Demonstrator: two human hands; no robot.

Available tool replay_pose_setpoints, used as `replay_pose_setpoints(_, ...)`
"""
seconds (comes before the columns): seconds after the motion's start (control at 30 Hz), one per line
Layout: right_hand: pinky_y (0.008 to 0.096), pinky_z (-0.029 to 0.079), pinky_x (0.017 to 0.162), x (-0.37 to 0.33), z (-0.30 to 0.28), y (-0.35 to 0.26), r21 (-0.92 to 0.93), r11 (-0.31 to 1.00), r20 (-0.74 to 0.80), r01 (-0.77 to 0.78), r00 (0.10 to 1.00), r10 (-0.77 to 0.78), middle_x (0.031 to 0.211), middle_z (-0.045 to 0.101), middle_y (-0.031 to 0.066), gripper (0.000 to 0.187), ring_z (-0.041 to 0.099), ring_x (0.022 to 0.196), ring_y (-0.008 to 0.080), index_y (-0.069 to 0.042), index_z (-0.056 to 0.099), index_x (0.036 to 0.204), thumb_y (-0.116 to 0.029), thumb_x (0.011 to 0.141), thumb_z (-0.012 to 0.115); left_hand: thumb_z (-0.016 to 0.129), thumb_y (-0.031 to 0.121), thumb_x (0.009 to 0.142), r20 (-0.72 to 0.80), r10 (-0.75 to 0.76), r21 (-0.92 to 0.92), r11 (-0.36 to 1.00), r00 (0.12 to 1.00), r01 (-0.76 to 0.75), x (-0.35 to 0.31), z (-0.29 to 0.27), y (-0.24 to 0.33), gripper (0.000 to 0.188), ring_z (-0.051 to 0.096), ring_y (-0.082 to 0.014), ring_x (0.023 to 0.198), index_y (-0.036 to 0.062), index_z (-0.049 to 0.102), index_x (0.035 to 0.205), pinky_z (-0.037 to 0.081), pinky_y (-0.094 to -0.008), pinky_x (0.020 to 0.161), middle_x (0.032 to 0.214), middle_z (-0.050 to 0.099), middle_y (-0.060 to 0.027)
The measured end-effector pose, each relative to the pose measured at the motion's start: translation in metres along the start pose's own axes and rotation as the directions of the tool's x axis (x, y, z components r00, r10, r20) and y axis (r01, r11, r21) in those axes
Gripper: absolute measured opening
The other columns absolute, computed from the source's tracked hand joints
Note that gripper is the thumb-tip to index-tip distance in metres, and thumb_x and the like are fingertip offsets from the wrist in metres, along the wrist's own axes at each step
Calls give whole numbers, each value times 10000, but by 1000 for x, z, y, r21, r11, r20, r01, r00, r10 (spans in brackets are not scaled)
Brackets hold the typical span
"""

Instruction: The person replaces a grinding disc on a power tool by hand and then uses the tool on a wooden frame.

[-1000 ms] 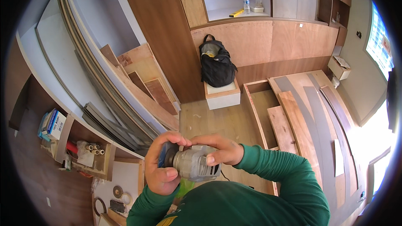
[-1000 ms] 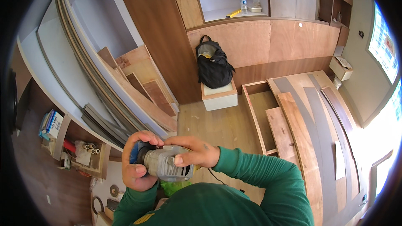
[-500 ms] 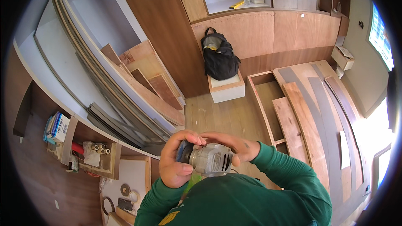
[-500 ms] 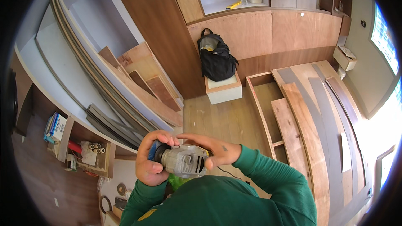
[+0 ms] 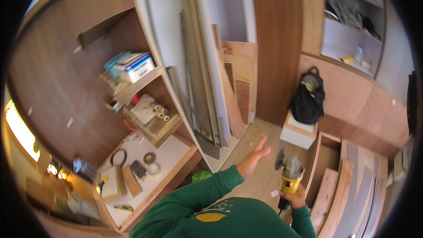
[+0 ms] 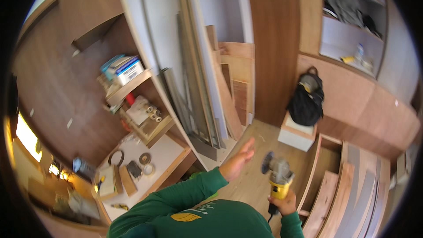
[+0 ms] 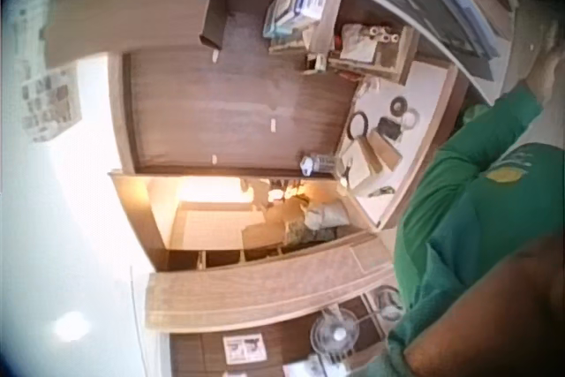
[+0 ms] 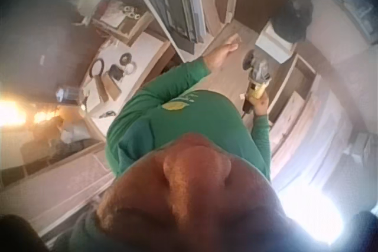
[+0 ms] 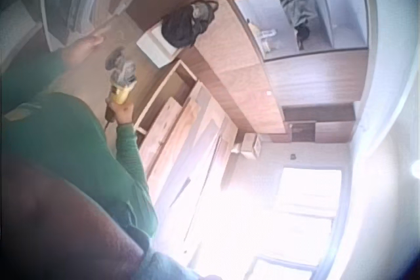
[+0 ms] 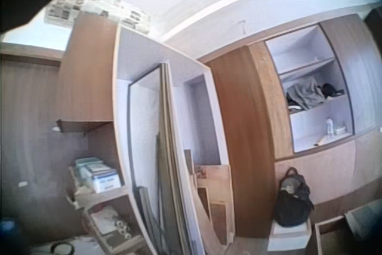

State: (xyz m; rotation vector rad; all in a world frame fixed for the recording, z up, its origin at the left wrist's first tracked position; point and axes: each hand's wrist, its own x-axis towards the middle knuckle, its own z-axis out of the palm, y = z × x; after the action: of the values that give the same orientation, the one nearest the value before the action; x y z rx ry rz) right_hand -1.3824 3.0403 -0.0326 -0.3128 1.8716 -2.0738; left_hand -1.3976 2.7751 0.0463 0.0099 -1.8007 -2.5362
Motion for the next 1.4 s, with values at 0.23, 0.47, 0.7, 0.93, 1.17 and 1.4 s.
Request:
replay_pose_setpoints(0.23, 340, 559, 735, -17, -114, 191, -551, 692, -281, -466, 885, 372, 925, 715, 85, 444, 693, 804, 203, 27, 686, 974, -191, 625, 855, 431, 413, 1057, 361, -605, 541, 756, 710, 369, -101, -122, -96, 578, 452, -223, 1347, 4, 451, 1465, 285, -348, 1168, 1479, 495, -127)
replay_pose_setpoints(0.47, 340, 559, 740, -15, -89, 239, -703, 404, -357, -586, 781, 512, 933, 717, 89, 464, 695, 811, 205, 25, 690, 984, -218, 627, 857, 562, 238, 1020, 349, -354, 166, 934, 868, 315, -154, -108, 52, 360, 570, -204, 1163, -7, 617, 1279, 438, -305, 992, 1274, 623, -128)
replay_pose_setpoints(0.7, 340, 559, 746, -9, -69, 238, -749, 326, -341, -577, 758, 557, 942, 718, 92, 484, 697, 817, 206, 24, 693, 995, -244, 629, 860, 646, 481, 935, 653, 496, 99, 692, 572, -715, -144, -52, 206, 400, 517, -215, 838, 86, 708, 922, 432, -362, 731, 997, 558, -87)
replay_pose_setpoints(0.93, 340, 559, 751, -29, -66, 240, -725, 264, -400, -636, 701, 590, 950, 720, 96, 505, 699, 824, 207, 23, 696, 1006, -271, 630, 862, 617, 429, 978, 806, 592, -387, 537, 8, -750, -134, 5, 264, 283, 497, -216, 838, 253, 754, 1151, 408, -349, 721, 1044, 580, -81)
replay_pose_setpoints(1.17, 340, 559, 757, -37, -33, 259, -721, 267, -364, -640, 677, 639, 959, 722, 99, 526, 701, 830, 209, 22, 700, 1017, -297, 632, 865, 580, 386, 973, 845, 492, -233, 693, 211, -682, -149, 14, 246, 319, 490, -262, 784, 101, 661, 855, 393, -375, 662, 947, 536, -128)
replay_pose_setpoints(1.4, 340, 559, 762, -48, -38, 261, -730, 220, -378, -646, 652, 658, 967, 723, 103, 548, 703, 837, 210, 21, 703, 1027, -324, 634, 867, 554, 383, 982, 771, 607, -311, 621, 190, -719, -160, 10, 229, 347, 510, -276, 815, 94, 673, 831, 409, -392, 682, 1057, 590, -147)
